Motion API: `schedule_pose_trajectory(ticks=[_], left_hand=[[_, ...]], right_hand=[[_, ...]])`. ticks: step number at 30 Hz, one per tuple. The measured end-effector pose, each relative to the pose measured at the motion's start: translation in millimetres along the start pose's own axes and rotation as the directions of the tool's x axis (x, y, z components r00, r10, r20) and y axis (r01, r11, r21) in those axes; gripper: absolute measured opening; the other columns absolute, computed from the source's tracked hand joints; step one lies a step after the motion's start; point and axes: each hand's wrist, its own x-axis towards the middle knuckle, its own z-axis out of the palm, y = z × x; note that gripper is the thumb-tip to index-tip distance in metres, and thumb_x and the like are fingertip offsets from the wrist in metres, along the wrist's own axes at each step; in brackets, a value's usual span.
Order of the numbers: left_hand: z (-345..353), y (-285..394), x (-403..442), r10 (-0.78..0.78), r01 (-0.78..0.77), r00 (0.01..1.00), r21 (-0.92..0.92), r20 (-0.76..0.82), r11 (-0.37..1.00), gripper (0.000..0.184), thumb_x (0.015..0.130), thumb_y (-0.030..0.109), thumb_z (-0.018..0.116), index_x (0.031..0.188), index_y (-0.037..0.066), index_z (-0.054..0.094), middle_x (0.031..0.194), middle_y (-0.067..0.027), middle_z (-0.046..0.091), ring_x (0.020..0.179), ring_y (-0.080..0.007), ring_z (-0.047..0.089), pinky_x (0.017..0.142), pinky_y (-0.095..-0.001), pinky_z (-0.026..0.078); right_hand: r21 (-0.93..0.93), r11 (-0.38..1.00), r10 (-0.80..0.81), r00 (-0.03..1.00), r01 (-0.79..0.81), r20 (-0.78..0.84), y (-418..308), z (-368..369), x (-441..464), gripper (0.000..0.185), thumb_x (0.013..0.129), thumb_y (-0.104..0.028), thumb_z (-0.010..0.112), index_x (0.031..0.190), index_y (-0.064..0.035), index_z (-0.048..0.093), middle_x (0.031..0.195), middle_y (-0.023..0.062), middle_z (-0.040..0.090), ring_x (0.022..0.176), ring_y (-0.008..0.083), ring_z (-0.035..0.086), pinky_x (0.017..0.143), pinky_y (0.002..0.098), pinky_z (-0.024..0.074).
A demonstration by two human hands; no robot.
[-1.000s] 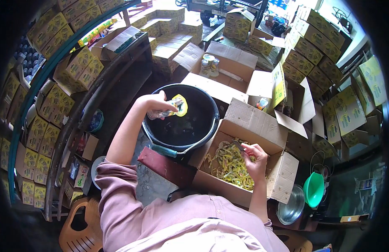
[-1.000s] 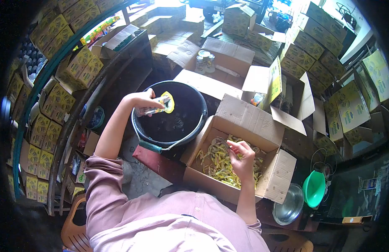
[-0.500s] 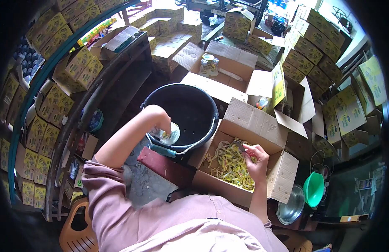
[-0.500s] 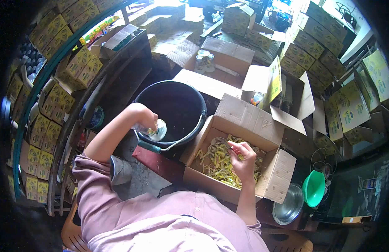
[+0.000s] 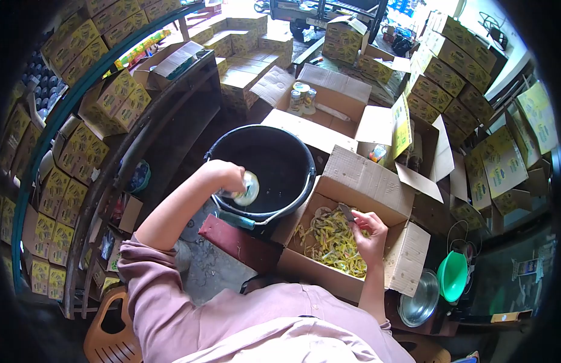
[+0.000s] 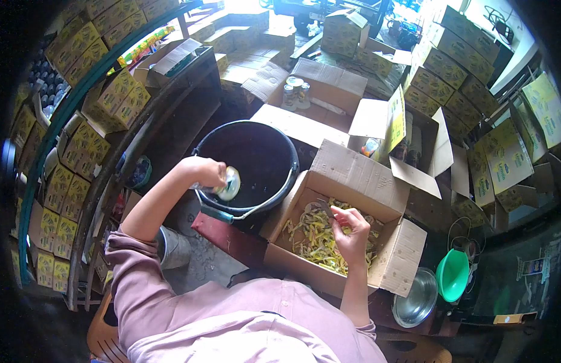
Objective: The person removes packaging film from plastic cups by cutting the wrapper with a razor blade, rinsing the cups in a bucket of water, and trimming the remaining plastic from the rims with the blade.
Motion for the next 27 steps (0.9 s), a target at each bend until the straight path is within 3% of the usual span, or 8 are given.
schedule_pose_trajectory(ticks=[2, 7, 10, 14, 19, 22, 25, 27], left_hand=[[-6.6, 8.4, -18.9, -0.082, 0.060, 0.979, -0.120, -0.186, 0.991, 0.048, 0.075, 0.039, 0.053, 0.116, 0.013, 0.054, 0.109, -0.0112, 0.059, 0.100, -0.0269, 0.057, 0.085, -0.0359, 0.044], [-5.5, 3.5, -15.9, -0.035, 0.032, 0.999, 0.074, 0.037, 0.997, 0.047, 0.076, 0.039, 0.053, 0.114, 0.010, 0.055, 0.108, -0.0118, 0.060, 0.100, -0.0266, 0.057, 0.086, -0.0356, 0.044], [-2.8, 6.3, -18.6, -0.069, 0.011, 0.925, -0.155, -0.372, 0.988, 0.048, 0.079, 0.042, 0.052, 0.113, 0.009, 0.055, 0.105, -0.0152, 0.060, 0.095, -0.0295, 0.059, 0.082, -0.0381, 0.046], [16.2, -5.2, 9.3, -0.010, 0.000, 0.999, 0.198, 0.048, 0.980, 0.045, 0.079, 0.040, 0.052, 0.110, 0.007, 0.053, 0.095, -0.0224, 0.061, 0.089, -0.0335, 0.060, 0.076, -0.0408, 0.048], [2.3, 11.4, -11.6, -0.112, 0.044, 0.912, -0.178, -0.394, 0.983, 0.050, 0.069, 0.028, 0.058, 0.114, 0.006, 0.052, 0.098, -0.0153, 0.062, 0.092, -0.0275, 0.061, 0.079, -0.0356, 0.048], [9.6, 9.8, 2.0, -0.090, 0.079, 0.995, 0.187, 0.048, 0.979, 0.042, 0.070, 0.028, 0.056, 0.105, 0.006, 0.061, 0.105, -0.0136, 0.061, 0.093, -0.0248, 0.061, 0.080, -0.0341, 0.048], [1.4, 14.0, -5.8, -0.115, 0.124, 0.989, 0.095, -0.091, 0.988, 0.045, 0.070, 0.027, 0.056, 0.110, 0.006, 0.057, 0.103, -0.0135, 0.061, 0.093, -0.0245, 0.061, 0.080, -0.0349, 0.048], [6.6, 11.5, -6.8, -0.071, 0.027, 0.912, -0.113, -0.403, 0.993, 0.049, 0.076, 0.035, 0.056, 0.115, 0.007, 0.047, 0.094, -0.0180, 0.062, 0.086, -0.0309, 0.061, 0.075, -0.0397, 0.049]], right_hand=[[0.037, 0.999, 0.027, 0.999, -0.026, -0.024, 1.1, 1.6, -0.7, 0.029, 0.069, 0.008, 0.063, 0.095, -0.0065, 0.066, 0.074, 0.0040, 0.057, 0.064, 0.0093, 0.057, 0.059, 0.0209, 0.0482], [0.063, 0.997, 0.054, 0.998, -0.051, -0.041, 2.1, 1.7, -0.1, 0.029, 0.070, 0.008, 0.063, 0.095, -0.0062, 0.066, 0.075, 0.0030, 0.057, 0.066, 0.0083, 0.057, 0.060, 0.0208, 0.0492], [0.070, 0.996, 0.061, 0.997, -0.058, -0.040, 1.4, 2.5, -0.9, 0.029, 0.070, 0.008, 0.063, 0.095, -0.0059, 0.066, 0.075, 0.0032, 0.058, 0.066, 0.0085, 0.057, 0.060, 0.0210, 0.0493], [0.075, 0.995, 0.064, 0.997, -0.060, -0.041, -0.4, 2.7, -0.3, 0.028, 0.070, 0.008, 0.063, 0.095, -0.0057, 0.066, 0.075, 0.0033, 0.058, 0.066, 0.0083, 0.057, 0.060, 0.0207, 0.0492], [0.076, 0.995, 0.063, 0.997, -0.060, -0.043, 0.8, 3.4, -1.1, 0.028, 0.070, 0.008, 0.063, 0.094, -0.0054, 0.066, 0.075, 0.0032, 0.058, 0.066, 0.0081, 0.057, 0.060, 0.0203, 0.0489], [0.066, 0.997, 0.051, 0.997, -0.048, -0.049, -0.5, 2.8, -0.6, 0.027, 0.071, 0.008, 0.063, 0.094, -0.0051, 0.066, 0.075, 0.0030, 0.058, 0.066, 0.0080, 0.057, 0.059, 0.0204, 0.0488], [0.074, 0.996, 0.055, 0.997, -0.051, -0.055, -2.7, 2.7, -0.1, 0.027, 0.071, 0.008, 0.063, 0.094, -0.0049, 0.066, 0.075, 0.0028, 0.058, 0.066, 0.0079, 0.056, 0.059, 0.0204, 0.0487], [0.078, 0.995, 0.064, 0.996, -0.060, -0.055, -2.0, 2.8, -0.6, 0.027, 0.071, 0.008, 0.063, 0.094, -0.0050, 0.066, 0.075, 0.0028, 0.057, 0.066, 0.0080, 0.056, 0.059, 0.0203, 0.0487]])
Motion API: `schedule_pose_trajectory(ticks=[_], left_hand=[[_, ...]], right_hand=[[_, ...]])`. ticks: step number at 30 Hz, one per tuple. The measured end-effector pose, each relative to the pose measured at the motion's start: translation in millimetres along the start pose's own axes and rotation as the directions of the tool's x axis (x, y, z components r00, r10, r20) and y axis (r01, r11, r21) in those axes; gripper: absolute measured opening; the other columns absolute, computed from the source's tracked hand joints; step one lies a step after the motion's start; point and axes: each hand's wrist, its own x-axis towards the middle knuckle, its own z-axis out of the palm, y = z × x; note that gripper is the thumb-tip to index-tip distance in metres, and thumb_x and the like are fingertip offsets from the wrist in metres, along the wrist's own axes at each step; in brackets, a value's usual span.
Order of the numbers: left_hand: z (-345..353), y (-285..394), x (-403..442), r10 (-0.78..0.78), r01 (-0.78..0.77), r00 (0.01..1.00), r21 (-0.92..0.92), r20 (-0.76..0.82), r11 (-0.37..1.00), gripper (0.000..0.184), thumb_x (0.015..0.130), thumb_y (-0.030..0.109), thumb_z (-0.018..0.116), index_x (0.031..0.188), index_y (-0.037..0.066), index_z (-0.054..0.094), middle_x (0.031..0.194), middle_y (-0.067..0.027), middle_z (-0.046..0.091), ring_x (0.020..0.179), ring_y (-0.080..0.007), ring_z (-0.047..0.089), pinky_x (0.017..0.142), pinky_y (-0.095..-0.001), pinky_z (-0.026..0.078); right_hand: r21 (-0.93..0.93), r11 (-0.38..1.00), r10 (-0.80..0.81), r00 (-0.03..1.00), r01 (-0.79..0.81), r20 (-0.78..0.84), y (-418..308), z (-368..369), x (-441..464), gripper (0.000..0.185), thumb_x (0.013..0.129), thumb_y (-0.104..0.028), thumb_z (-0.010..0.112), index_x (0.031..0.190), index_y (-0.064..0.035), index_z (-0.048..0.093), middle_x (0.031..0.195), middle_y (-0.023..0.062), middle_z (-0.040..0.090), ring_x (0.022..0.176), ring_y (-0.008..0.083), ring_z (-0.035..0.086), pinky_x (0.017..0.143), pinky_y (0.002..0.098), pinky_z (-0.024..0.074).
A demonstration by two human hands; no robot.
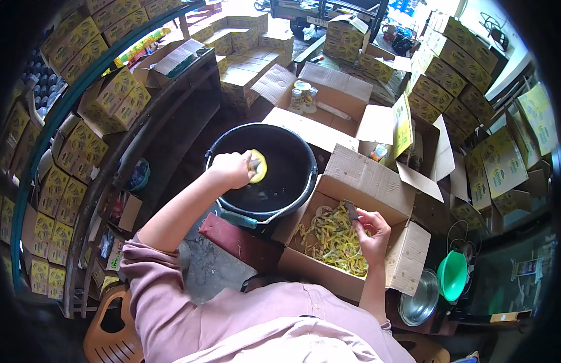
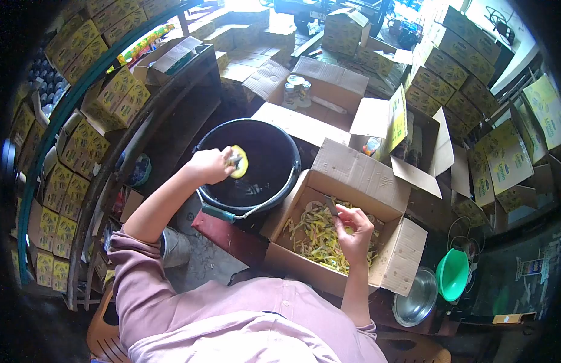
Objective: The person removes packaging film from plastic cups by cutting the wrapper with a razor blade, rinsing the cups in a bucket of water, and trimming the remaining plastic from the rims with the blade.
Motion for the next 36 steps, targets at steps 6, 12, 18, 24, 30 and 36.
schedule_pose_trajectory(ticks=[6, 12, 18, 24, 30, 36], left_hand=[[-1.5, -1.9, 6.9, -0.007, -0.097, 0.902, 0.218, 0.431, 0.971, 0.039, 0.072, 0.032, 0.057, 0.103, 0.008, 0.063, 0.103, -0.0144, 0.062, 0.094, -0.0281, 0.060, 0.079, -0.0339, 0.048], [1.4, 0.7, 2.0, 0.185, -0.191, 0.980, -0.603, -0.072, 0.775, 0.056, 0.087, 0.038, 0.048, 0.125, 0.001, 0.032, 0.101, -0.0259, 0.058, 0.095, -0.0313, 0.058, 0.084, -0.0337, 0.042], [57.4, 16.0, 12.6, 0.011, -0.365, 0.931, -0.928, -0.365, 0.074, 0.041, 0.089, 0.026, 0.039, 0.120, 0.000, 0.037, 0.104, -0.0112, 0.056, 0.090, -0.0126, 0.053, 0.080, -0.0253, 0.043], [61.0, 47.2, -9.1, -0.007, -0.565, 0.818, -0.803, -0.575, -0.190, 0.043, 0.083, 0.029, 0.047, 0.115, 0.002, 0.036, 0.102, -0.0092, 0.053, 0.092, -0.0130, 0.053, 0.078, -0.0266, 0.044], [78.6, 57.7, -10.5, -0.044, -0.746, 0.641, -0.636, -0.766, 0.195, 0.070, 0.063, 0.007, 0.074, 0.116, 0.002, 0.028, 0.109, -0.0134, 0.044, 0.098, -0.0186, 0.051, 0.083, -0.0290, 0.044], [73.2, 55.4, -9.8, -0.011, -0.768, 0.565, -0.531, -0.825, 0.357, 0.060, 0.058, 0.004, 0.073, 0.106, 0.002, 0.038, 0.103, -0.0122, 0.046, 0.090, -0.0205, 0.054, 0.079, -0.0294, 0.045]], right_hand=[[0.005, 1.000, 0.017, 1.000, -0.017, 0.014, 2.3, 1.6, 0.1, 0.028, 0.071, 0.007, 0.064, 0.096, -0.0048, 0.065, 0.076, 0.0027, 0.058, 0.066, 0.0075, 0.056, 0.059, 0.0200, 0.0483], [0.191, 0.965, 0.181, 0.983, -0.182, 0.022, 12.3, 5.9, 3.9, 0.036, 0.071, 0.006, 0.065, 0.104, -0.0059, 0.061, 0.077, 0.0013, 0.059, 0.068, 0.0061, 0.056, 0.063, 0.0200, 0.0478], [0.224, 0.964, 0.128, 0.989, -0.141, 0.072, -6.8, 28.1, 33.6, 0.036, 0.070, 0.007, 0.064, 0.104, -0.0050, 0.061, 0.078, 0.0018, 0.060, 0.069, 0.0068, 0.057, 0.065, 0.0205, 0.0481], [0.089, 0.945, -0.318, 0.948, 0.314, 0.029, -47.5, 46.2, 74.7, 0.028, 0.071, 0.010, 0.061, 0.094, -0.0050, 0.066, 0.077, 0.0051, 0.059, 0.068, 0.0105, 0.058, 0.059, 0.0224, 0.0482], [-0.085, 0.789, -0.595, 0.792, 0.608, 0.135, -62.1, 54.1, 91.0, 0.023, 0.069, 0.006, 0.061, 0.087, -0.0068, 0.066, 0.082, 0.0085, 0.057, 0.073, 0.0209, 0.059, 0.061, 0.0303, 0.0493], [-0.284, 0.504, -0.754, 0.576, 0.816, 0.316, -64.8, 54.2, 95.9, 0.022, 0.067, -0.002, 0.062, 0.087, -0.0089, 0.064, 0.086, 0.0038, 0.057, 0.086, 0.0205, 0.058, 0.072, 0.0332, 0.0493]])
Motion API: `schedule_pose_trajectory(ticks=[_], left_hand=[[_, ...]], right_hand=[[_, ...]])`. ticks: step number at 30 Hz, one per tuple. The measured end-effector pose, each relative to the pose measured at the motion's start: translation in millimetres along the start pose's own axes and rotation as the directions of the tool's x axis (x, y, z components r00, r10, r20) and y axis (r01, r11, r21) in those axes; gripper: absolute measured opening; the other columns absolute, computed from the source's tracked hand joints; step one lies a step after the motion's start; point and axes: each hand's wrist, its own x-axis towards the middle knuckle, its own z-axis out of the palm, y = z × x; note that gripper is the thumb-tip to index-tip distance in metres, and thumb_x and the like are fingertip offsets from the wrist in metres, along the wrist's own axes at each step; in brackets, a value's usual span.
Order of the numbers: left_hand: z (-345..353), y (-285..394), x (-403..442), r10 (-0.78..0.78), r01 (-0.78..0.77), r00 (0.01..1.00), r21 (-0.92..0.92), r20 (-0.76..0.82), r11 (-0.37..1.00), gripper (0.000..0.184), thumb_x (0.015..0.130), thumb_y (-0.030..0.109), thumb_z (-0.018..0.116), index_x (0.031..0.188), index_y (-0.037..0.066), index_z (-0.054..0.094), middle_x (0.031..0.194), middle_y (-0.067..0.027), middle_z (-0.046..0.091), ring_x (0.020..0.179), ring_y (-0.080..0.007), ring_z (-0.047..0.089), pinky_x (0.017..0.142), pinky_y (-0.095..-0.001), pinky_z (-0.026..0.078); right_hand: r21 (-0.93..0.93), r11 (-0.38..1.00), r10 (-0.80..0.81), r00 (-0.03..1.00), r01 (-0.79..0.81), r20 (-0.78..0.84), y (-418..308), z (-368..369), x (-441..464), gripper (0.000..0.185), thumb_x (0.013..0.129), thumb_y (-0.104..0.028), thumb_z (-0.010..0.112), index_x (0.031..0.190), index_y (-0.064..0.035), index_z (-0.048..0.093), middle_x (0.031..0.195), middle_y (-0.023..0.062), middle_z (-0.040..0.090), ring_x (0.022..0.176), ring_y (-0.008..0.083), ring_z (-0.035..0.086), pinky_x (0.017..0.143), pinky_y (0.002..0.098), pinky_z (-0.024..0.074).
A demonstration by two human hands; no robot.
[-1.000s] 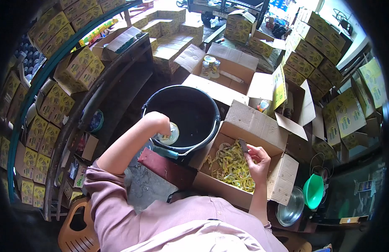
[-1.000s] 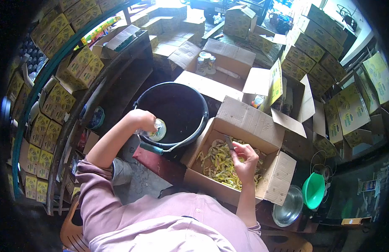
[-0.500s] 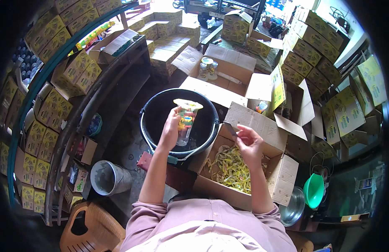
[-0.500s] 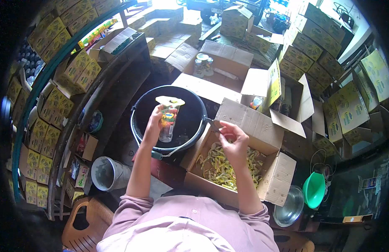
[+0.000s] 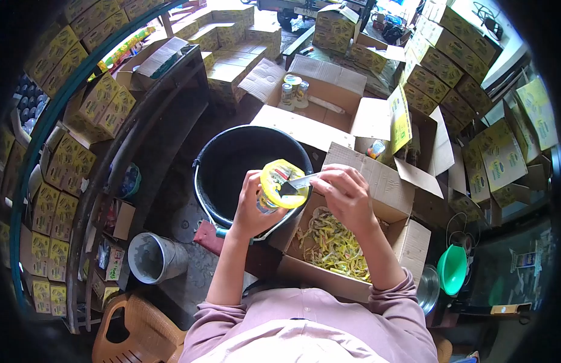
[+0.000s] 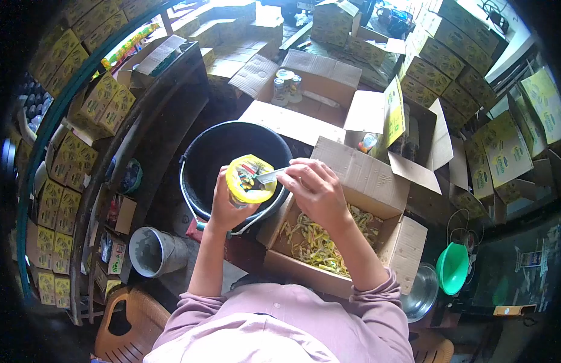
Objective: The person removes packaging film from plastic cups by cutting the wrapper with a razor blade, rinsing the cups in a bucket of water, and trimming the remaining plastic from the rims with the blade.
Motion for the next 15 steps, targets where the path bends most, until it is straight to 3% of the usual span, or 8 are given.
schedule_pose_trajectory(ticks=[4, 8, 15], left_hand=[[-2.1, 4.8, 2.9, 0.027, -0.026, 0.999, 0.068, -0.020, 0.997, 0.054, 0.056, 0.004, 0.071, 0.102, 0.001, 0.044, 0.095, -0.0116, 0.050, 0.083, -0.0203, 0.056, 0.075, -0.0299, 0.047], [3.9, -8.4, -6.2, -0.027, 0.021, 0.993, -0.046, -0.116, 0.999, 0.057, 0.054, 0.005, 0.072, 0.104, 0.001, 0.045, 0.095, -0.0134, 0.054, 0.083, -0.0217, 0.057, 0.074, -0.0300, 0.047], [-3.9, -8.1, -6.4, -0.006, 0.006, 0.997, -0.005, -0.073, 1.000, 0.055, 0.057, 0.008, 0.069, 0.105, -0.001, 0.044, 0.090, -0.0140, 0.055, 0.079, -0.0237, 0.058, 0.072, -0.0309, 0.047]], right_hand=[[-0.056, 0.995, -0.079, 0.997, 0.080, 0.020, 5.1, 0.7, 4.8, 0.023, 0.067, -0.007, 0.064, 0.090, -0.0095, 0.063, 0.087, 0.0026, 0.056, 0.087, 0.0185, 0.058, 0.074, 0.0323, 0.0485], [-0.103, 0.985, -0.137, 0.991, 0.137, 0.006, 5.6, 4.6, 9.4, 0.024, 0.066, -0.009, 0.065, 0.090, -0.0097, 0.063, 0.085, 0.0021, 0.055, 0.085, 0.0181, 0.058, 0.074, 0.0317, 0.0485], [-0.077, 0.979, -0.186, 0.982, 0.187, 0.021, 9.9, 9.2, 9.1, 0.032, 0.066, -0.010, 0.064, 0.098, -0.0085, 0.062, 0.080, 0.0010, 0.056, 0.079, 0.0170, 0.059, 0.067, 0.0296, 0.0496]])
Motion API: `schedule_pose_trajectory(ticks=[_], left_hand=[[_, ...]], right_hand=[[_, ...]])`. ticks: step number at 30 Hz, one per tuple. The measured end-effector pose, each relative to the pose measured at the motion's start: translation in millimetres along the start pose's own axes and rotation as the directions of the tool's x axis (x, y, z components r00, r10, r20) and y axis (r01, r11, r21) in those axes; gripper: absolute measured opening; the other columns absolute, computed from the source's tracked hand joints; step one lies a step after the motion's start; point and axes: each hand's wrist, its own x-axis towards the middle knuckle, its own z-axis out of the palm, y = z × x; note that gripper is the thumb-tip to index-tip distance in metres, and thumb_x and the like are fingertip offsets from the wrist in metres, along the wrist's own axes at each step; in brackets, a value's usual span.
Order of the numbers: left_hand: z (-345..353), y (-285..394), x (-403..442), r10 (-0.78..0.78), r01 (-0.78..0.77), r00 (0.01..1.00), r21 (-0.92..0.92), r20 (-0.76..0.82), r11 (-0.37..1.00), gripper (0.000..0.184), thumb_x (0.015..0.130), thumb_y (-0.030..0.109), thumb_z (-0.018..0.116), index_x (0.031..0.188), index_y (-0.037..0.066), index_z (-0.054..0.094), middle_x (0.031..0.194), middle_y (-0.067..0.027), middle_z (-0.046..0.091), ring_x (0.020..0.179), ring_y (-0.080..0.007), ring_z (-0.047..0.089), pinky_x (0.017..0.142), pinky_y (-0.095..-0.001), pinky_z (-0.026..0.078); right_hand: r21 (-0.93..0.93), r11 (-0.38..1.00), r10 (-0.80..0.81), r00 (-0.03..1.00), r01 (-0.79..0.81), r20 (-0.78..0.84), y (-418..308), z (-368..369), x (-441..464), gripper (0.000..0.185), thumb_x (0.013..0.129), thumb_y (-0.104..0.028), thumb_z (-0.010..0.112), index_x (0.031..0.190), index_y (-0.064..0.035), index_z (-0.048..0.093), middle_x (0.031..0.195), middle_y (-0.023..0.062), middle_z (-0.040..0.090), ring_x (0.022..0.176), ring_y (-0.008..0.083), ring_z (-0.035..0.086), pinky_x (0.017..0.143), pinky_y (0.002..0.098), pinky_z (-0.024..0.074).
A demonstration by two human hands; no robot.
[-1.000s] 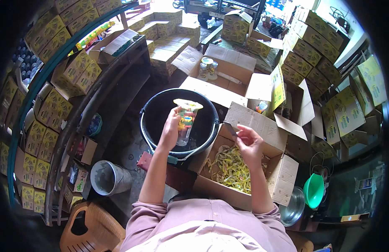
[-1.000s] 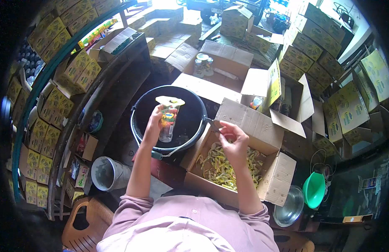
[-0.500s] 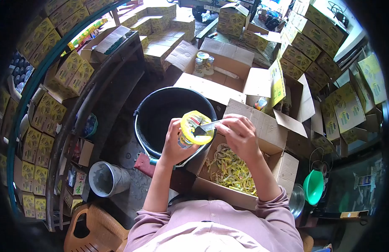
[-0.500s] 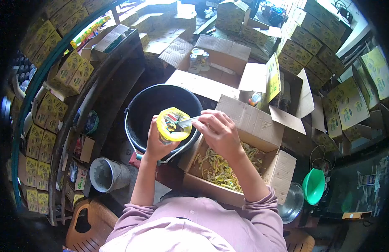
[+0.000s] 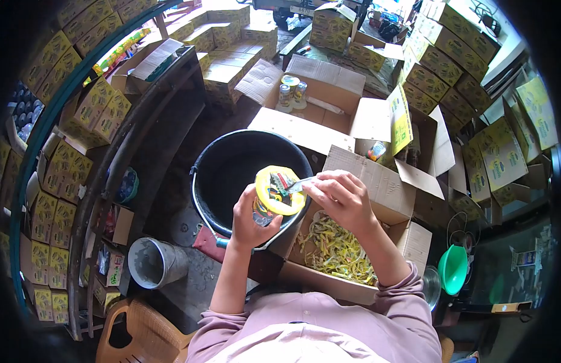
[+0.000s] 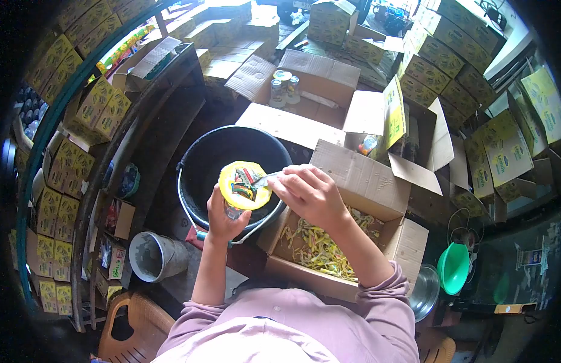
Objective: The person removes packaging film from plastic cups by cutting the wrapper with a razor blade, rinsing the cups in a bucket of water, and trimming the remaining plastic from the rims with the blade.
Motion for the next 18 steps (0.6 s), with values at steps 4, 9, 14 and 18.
schedule_pose_trajectory(ticks=[4, 9, 14, 18], left_hand=[[-0.2, -1.8, -2.3, 0.035, -0.035, 0.999, 0.056, 0.003, 0.998, 0.054, 0.058, 0.012, 0.070, 0.105, -0.001, 0.045, 0.091, -0.0142, 0.055, 0.080, -0.0247, 0.059, 0.072, -0.0317, 0.048], [3.9, 8.0, 2.1, 0.018, -0.018, 1.000, 0.086, 0.009, 0.996, 0.057, 0.058, 0.015, 0.076, 0.104, -0.001, 0.047, 0.092, -0.0140, 0.056, 0.081, -0.0244, 0.059, 0.072, -0.0318, 0.049], [8.2, 8.9, 1.0, -0.071, 0.070, 0.997, 0.066, 0.008, 0.995, 0.058, 0.058, 0.013, 0.079, 0.104, -0.001, 0.048, 0.091, -0.0137, 0.060, 0.081, -0.0237, 0.062, 0.071, -0.0305, 0.049], [6.3, 9.2, 2.0, -0.069, 0.067, 0.997, 0.039, 0.039, 0.997, 0.053, 0.059, 0.012, 0.077, 0.103, -0.001, 0.050, 0.089, -0.0139, 0.061, 0.080, -0.0243, 0.063, 0.070, -0.0305, 0.049]], right_hand=[[0.055, 0.994, 0.096, 0.995, -0.095, -0.019, -4.5, -1.2, 4.1, 0.044, 0.069, -0.008, 0.063, 0.112, -0.0040, 0.056, 0.073, 0.0012, 0.059, 0.071, 0.0149, 0.060, 0.064, 0.0282, 0.0496], [0.064, 0.993, 0.093, 0.995, -0.095, 0.030, -1.8, -0.4, 1.2, 0.049, 0.072, -0.004, 0.060, 0.120, 0.0014, 0.048, 0.072, 0.0034, 0.061, 0.067, 0.0140, 0.060, 0.064, 0.0281, 0.0504], [0.076, 0.994, 0.078, 0.997, -0.079, 0.012, -2.0, 3.8, -1.9, 0.050, 0.073, -0.003, 0.059, 0.121, 0.0026, 0.047, 0.074, 0.0046, 0.061, 0.068, 0.0148, 0.060, 0.063, 0.0280, 0.0511], [0.113, 0.990, 0.080, 0.997, -0.079, -0.004, -3.8, 7.2, -2.3, 0.050, 0.073, -0.003, 0.059, 0.121, 0.0030, 0.046, 0.075, 0.0050, 0.062, 0.067, 0.0152, 0.060, 0.063, 0.0284, 0.0512]])
